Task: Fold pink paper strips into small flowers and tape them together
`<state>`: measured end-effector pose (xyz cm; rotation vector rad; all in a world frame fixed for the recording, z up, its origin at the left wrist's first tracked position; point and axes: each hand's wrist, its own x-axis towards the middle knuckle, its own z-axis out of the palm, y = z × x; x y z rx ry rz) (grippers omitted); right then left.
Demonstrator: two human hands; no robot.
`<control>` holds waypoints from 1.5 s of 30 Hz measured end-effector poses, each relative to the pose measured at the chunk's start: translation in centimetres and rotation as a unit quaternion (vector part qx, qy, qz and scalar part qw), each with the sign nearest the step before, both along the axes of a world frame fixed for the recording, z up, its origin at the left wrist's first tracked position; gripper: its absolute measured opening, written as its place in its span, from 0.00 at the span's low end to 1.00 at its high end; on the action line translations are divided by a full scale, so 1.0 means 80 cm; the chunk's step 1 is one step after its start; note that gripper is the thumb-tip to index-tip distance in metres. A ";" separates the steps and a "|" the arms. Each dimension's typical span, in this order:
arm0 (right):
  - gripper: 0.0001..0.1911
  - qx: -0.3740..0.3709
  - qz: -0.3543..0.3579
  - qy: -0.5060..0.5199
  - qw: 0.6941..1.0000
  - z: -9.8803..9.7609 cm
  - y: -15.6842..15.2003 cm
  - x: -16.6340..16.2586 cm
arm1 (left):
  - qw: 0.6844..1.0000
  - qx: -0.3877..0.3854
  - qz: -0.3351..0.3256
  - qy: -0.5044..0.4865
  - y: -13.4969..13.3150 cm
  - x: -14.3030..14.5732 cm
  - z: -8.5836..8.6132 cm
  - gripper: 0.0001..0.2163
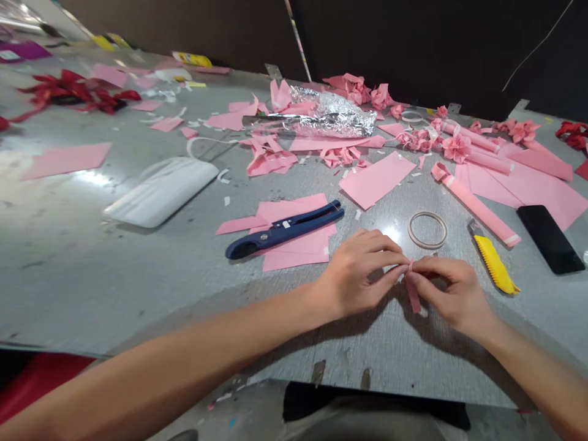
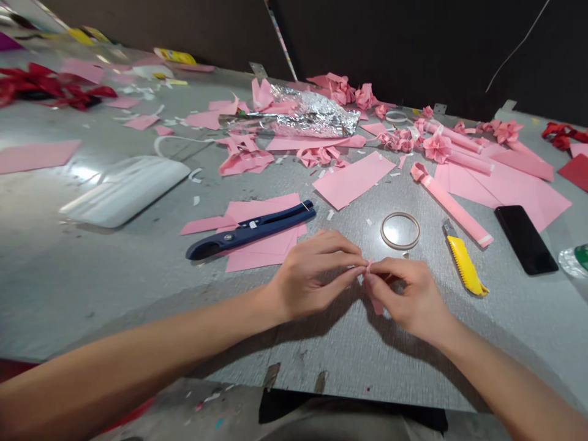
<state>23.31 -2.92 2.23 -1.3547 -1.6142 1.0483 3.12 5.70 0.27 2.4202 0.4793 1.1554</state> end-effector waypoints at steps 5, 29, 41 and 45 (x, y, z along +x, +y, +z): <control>0.15 -0.020 -0.001 0.030 0.999 0.000 0.001 0.001 | 0.999 0.032 0.003 0.007 0.002 -0.001 -0.001 0.07; 0.21 -0.014 0.028 0.029 0.999 0.002 0.002 0.001 | 0.999 0.029 -0.031 0.004 0.004 0.001 -0.002 0.10; 0.21 0.055 0.022 -0.007 0.998 0.001 -0.001 -0.003 | 1.000 0.020 0.013 -0.019 -0.007 0.003 0.001 0.08; 0.22 0.058 0.019 -0.017 0.998 0.000 -0.001 -0.003 | 0.999 0.028 0.012 -0.019 -0.008 0.004 0.001 0.07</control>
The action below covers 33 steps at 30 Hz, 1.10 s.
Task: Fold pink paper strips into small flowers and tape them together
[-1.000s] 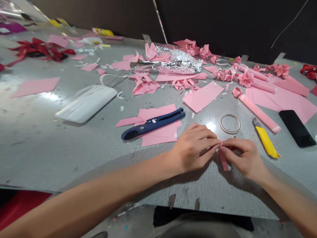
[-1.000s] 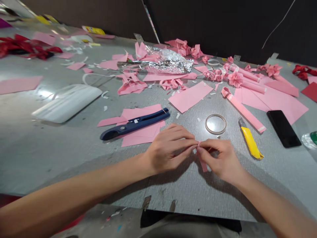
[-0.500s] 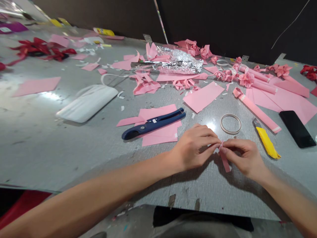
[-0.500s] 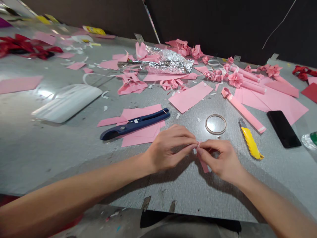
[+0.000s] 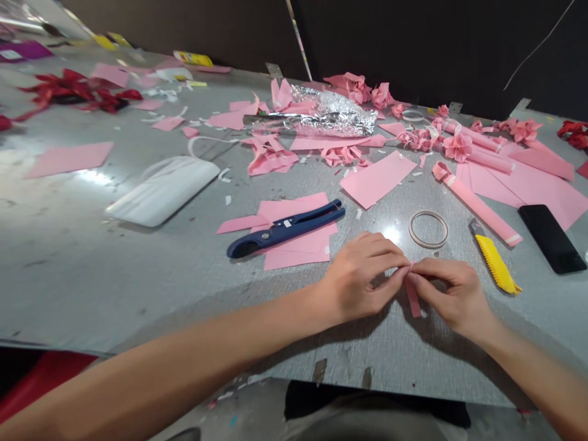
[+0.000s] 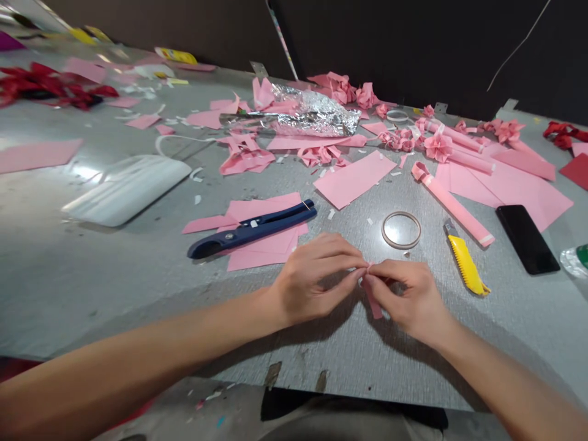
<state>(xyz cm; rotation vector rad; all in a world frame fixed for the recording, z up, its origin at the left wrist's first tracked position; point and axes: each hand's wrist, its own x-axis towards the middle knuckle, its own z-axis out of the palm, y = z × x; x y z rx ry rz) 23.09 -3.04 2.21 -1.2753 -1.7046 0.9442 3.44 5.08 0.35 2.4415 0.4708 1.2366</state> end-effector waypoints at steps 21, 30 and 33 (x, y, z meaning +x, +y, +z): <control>0.22 -0.026 -0.011 0.002 1.000 0.001 0.000 0.004 | 0.999 0.036 -0.019 0.017 0.009 -0.003 -0.002 0.09; 0.21 -0.037 -0.020 0.009 0.999 0.001 0.000 0.004 | 0.996 0.065 -0.048 0.032 0.013 -0.004 -0.002 0.08; 0.21 -0.052 -0.018 0.015 0.998 0.000 0.000 0.005 | 0.997 0.060 -0.051 0.028 0.013 -0.004 -0.003 0.08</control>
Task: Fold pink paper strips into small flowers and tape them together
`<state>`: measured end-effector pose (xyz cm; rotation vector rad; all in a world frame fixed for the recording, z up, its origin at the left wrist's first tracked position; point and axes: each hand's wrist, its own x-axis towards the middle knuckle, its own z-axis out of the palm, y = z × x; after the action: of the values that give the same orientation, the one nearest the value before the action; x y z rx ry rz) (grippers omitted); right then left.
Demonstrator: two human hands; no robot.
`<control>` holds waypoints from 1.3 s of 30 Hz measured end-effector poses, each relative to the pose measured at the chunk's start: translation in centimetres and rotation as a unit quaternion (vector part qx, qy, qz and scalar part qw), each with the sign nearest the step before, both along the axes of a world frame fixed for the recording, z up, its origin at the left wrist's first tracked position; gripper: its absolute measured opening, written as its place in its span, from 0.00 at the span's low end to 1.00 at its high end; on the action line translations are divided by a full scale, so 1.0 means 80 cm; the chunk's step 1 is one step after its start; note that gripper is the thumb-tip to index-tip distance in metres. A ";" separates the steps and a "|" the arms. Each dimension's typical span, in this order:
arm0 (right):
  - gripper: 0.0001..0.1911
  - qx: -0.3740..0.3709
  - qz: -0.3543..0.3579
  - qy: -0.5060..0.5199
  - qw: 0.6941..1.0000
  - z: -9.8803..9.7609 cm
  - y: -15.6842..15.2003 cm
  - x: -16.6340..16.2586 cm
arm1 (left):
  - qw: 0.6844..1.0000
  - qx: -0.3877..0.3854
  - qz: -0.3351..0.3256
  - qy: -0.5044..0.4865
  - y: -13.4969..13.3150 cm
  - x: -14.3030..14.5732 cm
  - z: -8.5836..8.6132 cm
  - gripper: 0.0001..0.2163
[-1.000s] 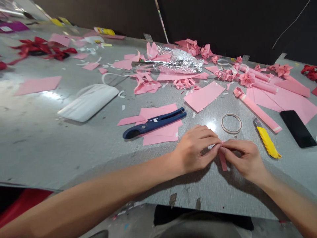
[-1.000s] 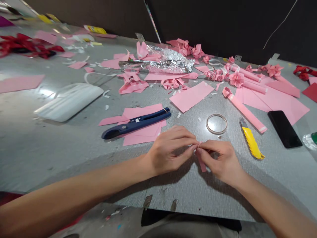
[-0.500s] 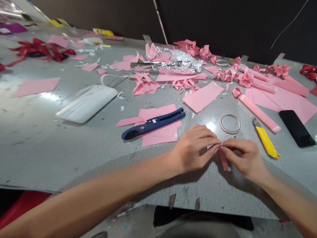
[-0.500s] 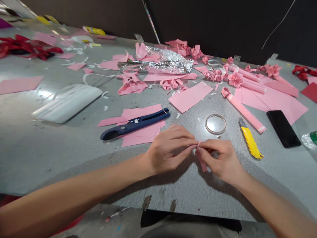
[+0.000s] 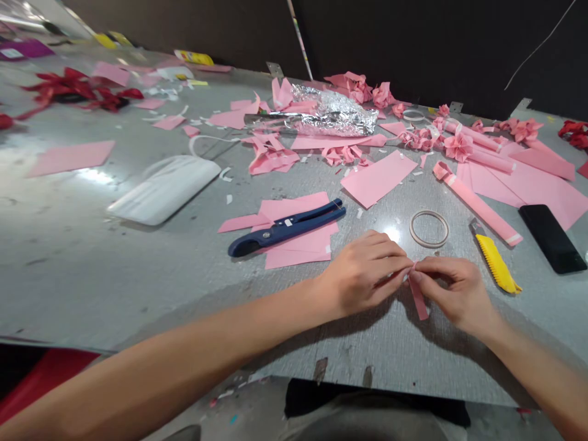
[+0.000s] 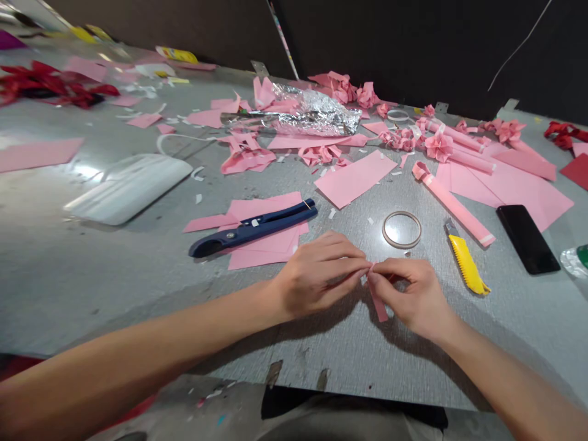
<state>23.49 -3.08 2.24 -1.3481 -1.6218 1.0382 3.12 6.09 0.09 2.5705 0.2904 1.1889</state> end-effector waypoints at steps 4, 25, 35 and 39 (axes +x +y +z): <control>0.20 -0.025 0.011 0.019 0.999 0.000 0.000 0.001 | 1.000 -0.017 -0.009 0.002 0.001 0.000 -0.002 0.08; 0.21 -0.062 0.006 0.035 0.997 0.000 0.001 0.001 | 1.000 -0.002 -0.009 0.011 0.004 -0.003 -0.003 0.07; 0.16 -0.072 0.002 0.049 0.996 -0.003 0.003 0.001 | 1.000 0.005 -0.011 0.008 0.003 0.000 -0.003 0.08; 0.14 -0.081 0.004 0.054 0.995 -0.003 0.001 0.003 | 1.000 -0.012 -0.022 0.008 0.005 0.001 -0.003 0.08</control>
<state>23.75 -2.99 1.99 -1.3656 -1.4914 1.2484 3.17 6.51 -0.15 2.5545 0.2490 1.1427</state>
